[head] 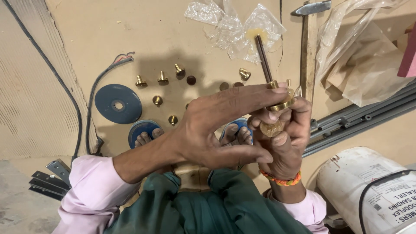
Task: The person sits on the floor and assembles small hardware knobs, pressing and twisting brass ferrules into wooden knob tops one at a time. They pick each knob and fitting from the cardboard on the floor, fit the parts together by hand, and set the finished knob back down with the others.
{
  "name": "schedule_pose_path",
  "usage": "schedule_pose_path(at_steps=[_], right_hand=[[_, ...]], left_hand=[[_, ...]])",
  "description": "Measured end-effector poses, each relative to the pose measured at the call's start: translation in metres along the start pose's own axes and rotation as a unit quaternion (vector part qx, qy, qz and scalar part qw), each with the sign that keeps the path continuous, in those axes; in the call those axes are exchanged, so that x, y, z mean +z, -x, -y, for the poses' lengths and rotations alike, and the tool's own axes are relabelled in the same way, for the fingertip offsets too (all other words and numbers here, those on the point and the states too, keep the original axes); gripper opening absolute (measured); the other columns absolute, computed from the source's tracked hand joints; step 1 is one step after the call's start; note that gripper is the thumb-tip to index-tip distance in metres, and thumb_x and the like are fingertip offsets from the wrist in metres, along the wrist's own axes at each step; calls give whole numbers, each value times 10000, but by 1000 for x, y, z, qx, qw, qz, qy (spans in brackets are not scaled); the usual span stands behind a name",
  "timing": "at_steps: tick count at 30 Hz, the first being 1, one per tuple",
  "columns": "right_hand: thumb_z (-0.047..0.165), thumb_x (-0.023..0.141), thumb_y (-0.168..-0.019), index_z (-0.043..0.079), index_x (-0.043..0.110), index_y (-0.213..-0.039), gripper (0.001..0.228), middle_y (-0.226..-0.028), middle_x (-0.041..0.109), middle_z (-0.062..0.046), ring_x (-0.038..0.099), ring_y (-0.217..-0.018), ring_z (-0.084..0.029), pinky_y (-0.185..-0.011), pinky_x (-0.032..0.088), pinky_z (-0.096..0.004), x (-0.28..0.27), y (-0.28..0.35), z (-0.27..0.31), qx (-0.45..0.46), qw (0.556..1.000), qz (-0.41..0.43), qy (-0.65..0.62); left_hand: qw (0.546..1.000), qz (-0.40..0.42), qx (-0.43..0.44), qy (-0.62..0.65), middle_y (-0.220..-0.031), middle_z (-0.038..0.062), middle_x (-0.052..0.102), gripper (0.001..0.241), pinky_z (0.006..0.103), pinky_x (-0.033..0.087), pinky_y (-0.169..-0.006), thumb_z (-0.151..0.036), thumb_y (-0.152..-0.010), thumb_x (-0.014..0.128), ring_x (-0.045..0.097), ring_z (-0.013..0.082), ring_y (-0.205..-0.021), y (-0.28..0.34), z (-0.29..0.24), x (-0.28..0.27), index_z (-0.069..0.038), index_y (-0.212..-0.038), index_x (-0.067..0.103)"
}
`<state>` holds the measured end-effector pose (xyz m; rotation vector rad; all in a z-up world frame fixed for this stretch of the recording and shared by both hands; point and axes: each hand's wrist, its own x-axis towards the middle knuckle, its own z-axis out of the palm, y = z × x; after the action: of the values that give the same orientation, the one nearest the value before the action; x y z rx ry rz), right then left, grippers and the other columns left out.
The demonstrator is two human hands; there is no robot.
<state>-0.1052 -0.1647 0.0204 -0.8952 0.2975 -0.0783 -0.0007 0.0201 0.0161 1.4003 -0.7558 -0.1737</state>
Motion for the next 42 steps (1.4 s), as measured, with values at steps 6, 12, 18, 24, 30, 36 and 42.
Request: schedule_pose_path(at_steps=[6,12,18,24,30,36,42], right_hand=[[152,832,-993,79,483,-1384,530,-1217,616,-94,640,-1104,-207,-963,541,-351,-4,2,2,-2,1000,-2,6],[163,806,-1014,102,523,-1293,402,-1193,641,-108,659,-1048,-204,-960,521,-320,-6,-2,8,25,993,37,-111],[195,810,-994,117,555,-1250,370,-1179,659,-87,627,-1002,-173,-881,484,-285,-12,-1,9,40,989,70,-126],[245,763,-1053,123,589,-1295,321,-1204,668,-100,637,-994,-189,-864,504,-320,-8,-4,11,63,985,97,-132],[166,727,-1104,91,582,-1287,245,-1265,618,-157,668,-1009,-192,-840,542,-278,-3,1,8,68,987,101,-108],[39,722,-1030,40,594,-1350,345,-1300,653,-199,663,-1006,-203,-832,538,-292,15,6,8,71,990,116,-48],[107,743,-1045,2,601,-1330,335,-1213,687,-194,648,-984,-232,-859,537,-363,44,14,3,-9,985,105,134]], left_hand=[[984,-41,-87,148,-1558,121,599,732,326,650,-1030,-376,-945,816,805,102,-1025,2,-8,-3,-85,-1533,492],[936,-75,-197,283,-1066,112,778,684,324,585,-1047,-224,-1008,720,716,131,-855,10,-21,-13,29,-1586,456],[883,-91,-308,342,-1330,157,666,688,330,575,-963,-263,-968,568,656,136,-879,-1,-46,-31,52,-1562,422],[861,-83,-379,328,-1060,287,680,748,369,615,-859,-359,-964,631,722,228,-929,36,-40,-26,-9,-1617,529],[901,-95,-280,316,-1624,206,537,532,386,500,-1265,-313,-1111,586,530,292,-1535,57,-53,-32,15,-1525,526],[839,-84,-373,387,-1370,153,684,605,231,537,-731,-337,-1044,581,584,106,-832,60,-76,-53,-50,-1570,494],[861,-95,-343,364,-1368,40,658,599,190,535,-713,-350,-1035,563,581,37,-845,71,-90,-69,-45,-1545,485]])
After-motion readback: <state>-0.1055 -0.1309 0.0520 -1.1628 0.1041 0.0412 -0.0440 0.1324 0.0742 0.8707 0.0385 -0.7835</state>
